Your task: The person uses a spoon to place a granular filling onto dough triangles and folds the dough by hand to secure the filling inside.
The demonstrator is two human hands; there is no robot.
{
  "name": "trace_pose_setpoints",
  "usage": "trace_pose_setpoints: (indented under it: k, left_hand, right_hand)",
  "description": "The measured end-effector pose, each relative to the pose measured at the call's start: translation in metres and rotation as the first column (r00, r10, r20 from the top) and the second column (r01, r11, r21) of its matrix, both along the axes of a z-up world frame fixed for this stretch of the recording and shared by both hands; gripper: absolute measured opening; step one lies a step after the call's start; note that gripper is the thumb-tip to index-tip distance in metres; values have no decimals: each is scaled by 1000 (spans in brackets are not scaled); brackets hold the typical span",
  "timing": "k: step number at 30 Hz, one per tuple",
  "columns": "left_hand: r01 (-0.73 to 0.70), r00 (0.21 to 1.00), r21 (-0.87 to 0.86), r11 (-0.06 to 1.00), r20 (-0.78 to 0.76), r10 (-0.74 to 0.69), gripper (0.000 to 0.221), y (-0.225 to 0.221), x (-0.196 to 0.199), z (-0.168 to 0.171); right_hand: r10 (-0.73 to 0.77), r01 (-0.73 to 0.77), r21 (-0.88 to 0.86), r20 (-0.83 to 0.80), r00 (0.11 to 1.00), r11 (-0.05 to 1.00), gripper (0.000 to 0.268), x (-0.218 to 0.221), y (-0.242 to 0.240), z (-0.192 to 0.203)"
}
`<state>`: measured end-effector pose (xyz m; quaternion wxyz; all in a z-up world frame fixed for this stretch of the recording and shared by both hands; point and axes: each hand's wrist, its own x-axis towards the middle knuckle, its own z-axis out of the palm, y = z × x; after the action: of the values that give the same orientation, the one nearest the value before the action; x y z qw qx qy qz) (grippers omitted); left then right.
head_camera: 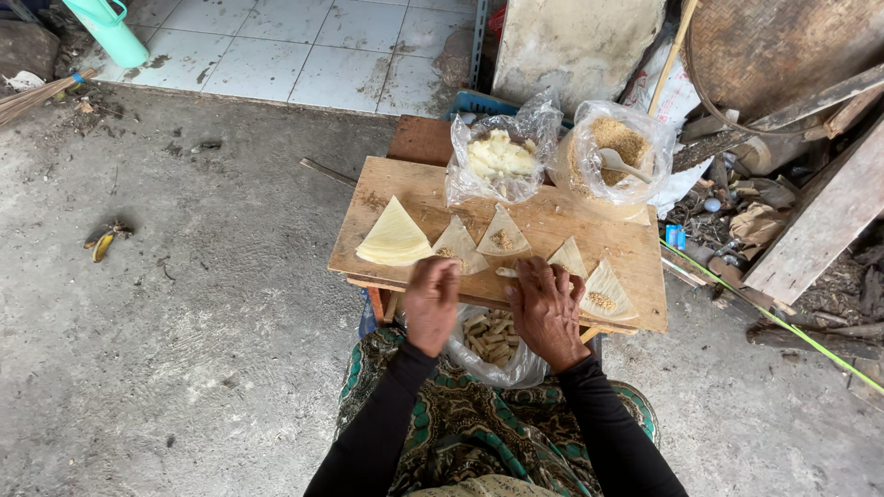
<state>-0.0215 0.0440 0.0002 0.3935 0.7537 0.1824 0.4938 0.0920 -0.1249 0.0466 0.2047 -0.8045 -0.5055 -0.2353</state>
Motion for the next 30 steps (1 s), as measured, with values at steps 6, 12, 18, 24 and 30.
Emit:
trace_pose_setpoints:
  k: [6,12,18,24,30]
  left_hand:
    - [94,984,-256,962,170,-51,31,12,-60,2]
    - [179,977,-420,890,183,-110,17,25,-115,-20]
    - [86,968,-60,995,-232,-97,9,2,-86,-32]
    - [425,849,-293,857,-201,-489,27,-56,-45,-42]
    - [545,801,-829,128,469,-372,24,-75,-41,-31]
  right_hand:
    - [43,-39,84,-41,998,996,27,8,-1,-7]
    - [53,-47,123,-47,997,991,25,13,-4,-9]
    - [66,-64,173,-7,998,983,19,2,-4,-2]
    - [102,-102,143,10,995,984,20,-25,-11,6]
    - [161,-159,141,-4,987,977,27,-65,-24,17]
